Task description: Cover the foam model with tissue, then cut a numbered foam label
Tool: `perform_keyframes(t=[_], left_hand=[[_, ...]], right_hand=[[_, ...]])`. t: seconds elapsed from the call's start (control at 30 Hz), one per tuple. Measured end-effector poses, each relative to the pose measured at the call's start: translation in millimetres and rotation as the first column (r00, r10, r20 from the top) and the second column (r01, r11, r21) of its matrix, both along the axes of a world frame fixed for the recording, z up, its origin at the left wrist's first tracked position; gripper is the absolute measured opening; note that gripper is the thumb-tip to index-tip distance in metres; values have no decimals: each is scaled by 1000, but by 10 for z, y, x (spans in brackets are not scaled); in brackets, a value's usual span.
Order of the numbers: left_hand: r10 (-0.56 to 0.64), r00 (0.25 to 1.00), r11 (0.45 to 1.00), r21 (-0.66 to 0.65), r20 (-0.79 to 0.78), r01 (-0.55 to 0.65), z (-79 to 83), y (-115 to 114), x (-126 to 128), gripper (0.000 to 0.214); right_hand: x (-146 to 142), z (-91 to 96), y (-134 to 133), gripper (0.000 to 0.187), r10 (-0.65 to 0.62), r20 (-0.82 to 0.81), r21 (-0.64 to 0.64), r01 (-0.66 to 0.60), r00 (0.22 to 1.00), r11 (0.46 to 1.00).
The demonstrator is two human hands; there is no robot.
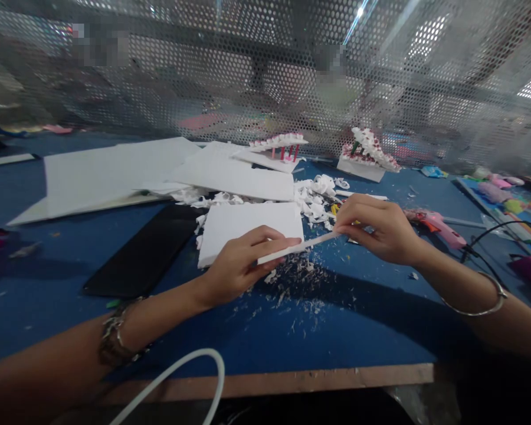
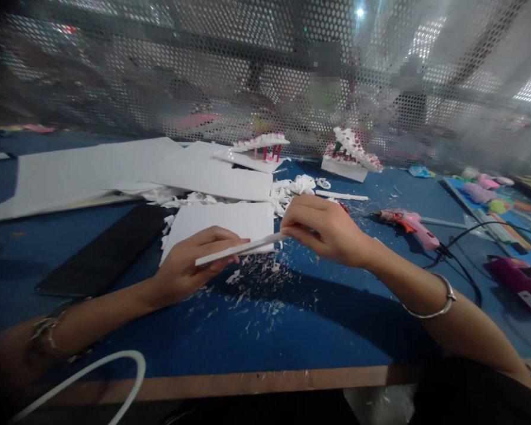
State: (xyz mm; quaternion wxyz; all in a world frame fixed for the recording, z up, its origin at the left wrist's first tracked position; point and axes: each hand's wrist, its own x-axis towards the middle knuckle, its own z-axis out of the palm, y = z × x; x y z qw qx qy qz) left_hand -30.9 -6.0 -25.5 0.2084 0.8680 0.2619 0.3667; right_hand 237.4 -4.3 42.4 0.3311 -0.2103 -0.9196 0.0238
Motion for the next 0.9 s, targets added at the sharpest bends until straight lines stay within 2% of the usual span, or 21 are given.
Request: perform_keyframes(t=[0.1,0.17,0.27,0.37,0.5,0.6,0.67,0.73,0.9], left_hand=[[29,999,994,-106,14,-27,41,-18,44,24],[50,999,983,-178,16,-46,53,-15,62,30],[89,996,945,-317,15,-79,54,8,69,36],[130,991,900,-423,32,-105,51,25,68,38],[188,979,843,-525,81,-118,46,27,74,35],[240,957,787,-610,161,-95,19,48,72,36],[292,927,741,-669,235,-64,-16,81,66,42],[345,888,697,-717,304,-26,-55,121,64,44],[432,801,617,-783,415,73,-91,181,91,27]], right_hand=[[10,-34,24,15,-98,-11,-50,97,995,994],[17,-72,53,15,-178,-8,-94,176,984,980],[10,-140,100,16,-288,-37,-185,277,957,943],[-2,-179,138,17,-350,-39,-277,326,936,904],[39,-154,191,19,-300,31,-420,285,953,862],[88,-122,226,24,-168,114,-593,202,979,779],[94,-116,232,25,-114,118,-648,164,986,744],[73,-123,221,23,-114,109,-641,157,988,751],[-14,-173,174,19,-170,110,-583,202,979,787]])
